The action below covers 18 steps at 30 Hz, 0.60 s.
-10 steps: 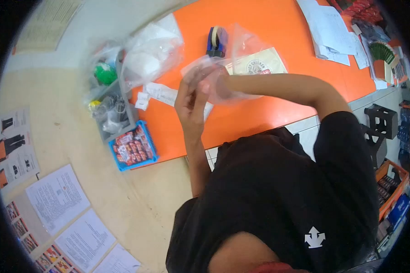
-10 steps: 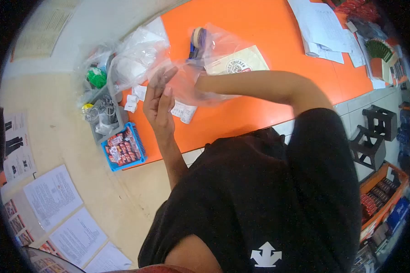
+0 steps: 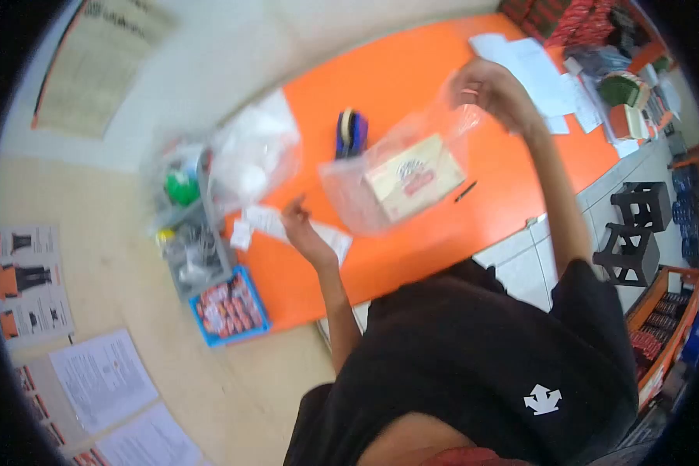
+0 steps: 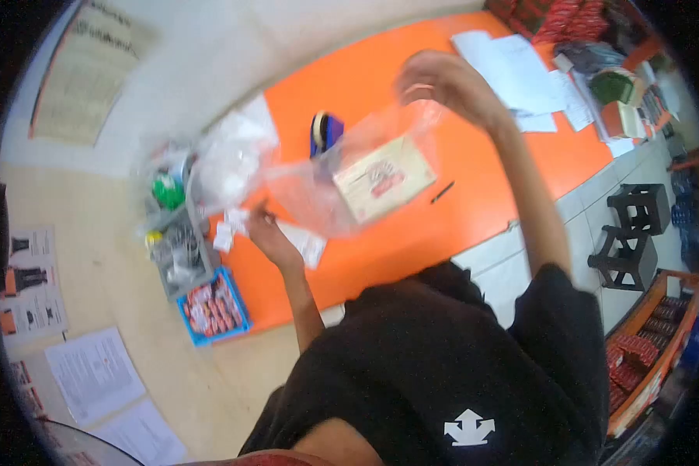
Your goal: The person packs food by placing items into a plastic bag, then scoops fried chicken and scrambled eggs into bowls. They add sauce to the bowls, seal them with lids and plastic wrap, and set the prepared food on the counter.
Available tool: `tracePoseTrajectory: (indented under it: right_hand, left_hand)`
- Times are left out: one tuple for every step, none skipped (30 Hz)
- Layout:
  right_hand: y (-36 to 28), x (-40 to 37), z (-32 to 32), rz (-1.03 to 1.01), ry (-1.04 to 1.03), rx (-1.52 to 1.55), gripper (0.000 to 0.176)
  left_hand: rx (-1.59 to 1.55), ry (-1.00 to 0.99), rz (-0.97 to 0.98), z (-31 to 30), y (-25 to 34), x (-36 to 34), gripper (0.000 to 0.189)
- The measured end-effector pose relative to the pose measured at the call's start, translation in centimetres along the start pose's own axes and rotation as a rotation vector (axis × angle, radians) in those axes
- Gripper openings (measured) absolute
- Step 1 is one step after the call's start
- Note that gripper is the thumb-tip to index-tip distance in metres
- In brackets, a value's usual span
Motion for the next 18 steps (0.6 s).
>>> tracePoseTrajectory:
  right_hand:
    - [2.7, -2.1, -4.1, -0.184, 0.429, 0.665, 0.041]
    - [7.2, -3.9, -4.4, -0.085, 0.754, 0.309, 0.042]
    - [11.6, -5.8, -4.6, 0.121, 1.055, -0.033, 0.043]
    - [16.3, -5.2, -3.0, 0.121, 0.883, 0.175, 0.041]
    - [20.8, -4.6, -1.2, 0.15, 0.717, 0.392, 0.038]
    - [25.3, -4.2, 0.6, 0.209, 0.57, 0.581, 0.036]
    - [25.7, -3.6, 2.2, 0.162, 0.616, 0.515, 0.036]
    - [26.1, -3.0, 3.9, 0.118, 0.663, 0.446, 0.037]
    - [26.5, -2.4, 5.7, 0.095, 0.693, 0.341, 0.038]
    - [26.1, -2.1, 5.7, 0.08, 0.71, 0.237, 0.039]
    - [24.9, -2.8, 5.0, 0.081, 0.742, 0.225, 0.039]
    - [23.2, -3.5, 5.0, 0.231, 0.782, 0.12, 0.04]
    - [21.2, -4.2, 5.3, 0.38, 0.81, 0.019, 0.041]
    - [19.5, -5.0, 5.3, 0.467, 0.875, 0.133, 0.043]
    - [17.1, -6.1, 4.9, 0.46, 0.878, 0.142, 0.043]
    - [13.9, -7.9, 4.2, 0.297, 0.822, 0.175, 0.052]
    - [11.4, -9.4, 4.0, 0.138, 0.762, 0.201, 0.063]
    - [10.2, -10.5, 4.3, 0.136, 0.759, 0.194, 0.063]
  left_hand:
    - [-0.132, 0.052, -0.174, 1.4, -1.9, -0.8, 0.047]
    - [-0.267, 0.087, -0.362, 3.2, -3.9, -2.6, 0.044]
    - [-0.145, -0.063, -0.294, 4.4, -6.7, -4.5, 0.05]
    - [-0.065, -0.223, -0.188, 5.8, -7.9, -5.4, 0.051]
    - [0.066, -0.371, 0.035, 7.1, -8.1, -6.0, 0.053]
    - [0.109, -0.465, 0.196, 8.3, -8.2, -6.4, 0.056]
    - [0.051, -0.535, 0.244, 9.3, -8.5, -6.5, 0.058]
    - [-0.286, -0.584, 0.014, 10.1, -8.1, -6.0, 0.058]
    - [-0.602, -0.62, -0.249, 10.5, -8.0, -6.1, 0.059]
    - [-0.766, -0.648, -0.389, 10.0, -9.2, -6.9, 0.059]
    - [-0.917, -0.66, -0.542, 9.4, -10.6, -7.7, 0.06]
    - [-0.378, -0.627, -0.299, 6.9, -14.8, -8.1, 0.061]
    - [-0.304, -0.511, -0.396, 6.7, -13.3, -7.7, 0.064]
    - [-0.24, -0.389, -0.493, 6.8, -11.1, -7.3, 0.067]
    - [-0.17, -0.412, -0.486, 6.8, -9.4, -6.1, 0.066]
    - [-0.106, -0.524, -0.382, 6.9, -7.2, -4.6, 0.066]
    - [-0.044, -0.66, -0.217, 7.1, -4.4, -3.4, 0.065]
    - [0.018, -0.768, -0.023, 7.6, -1.5, -2.8, 0.065]
Point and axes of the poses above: each hand's wrist, its own x-axis towards the middle knuckle, its own z-axis out of the palm, y = z × x, the point moved 5 cm from there along x, towards the middle knuckle, and after that the axes turned 9 degrees about z, right-handed, at the moved point
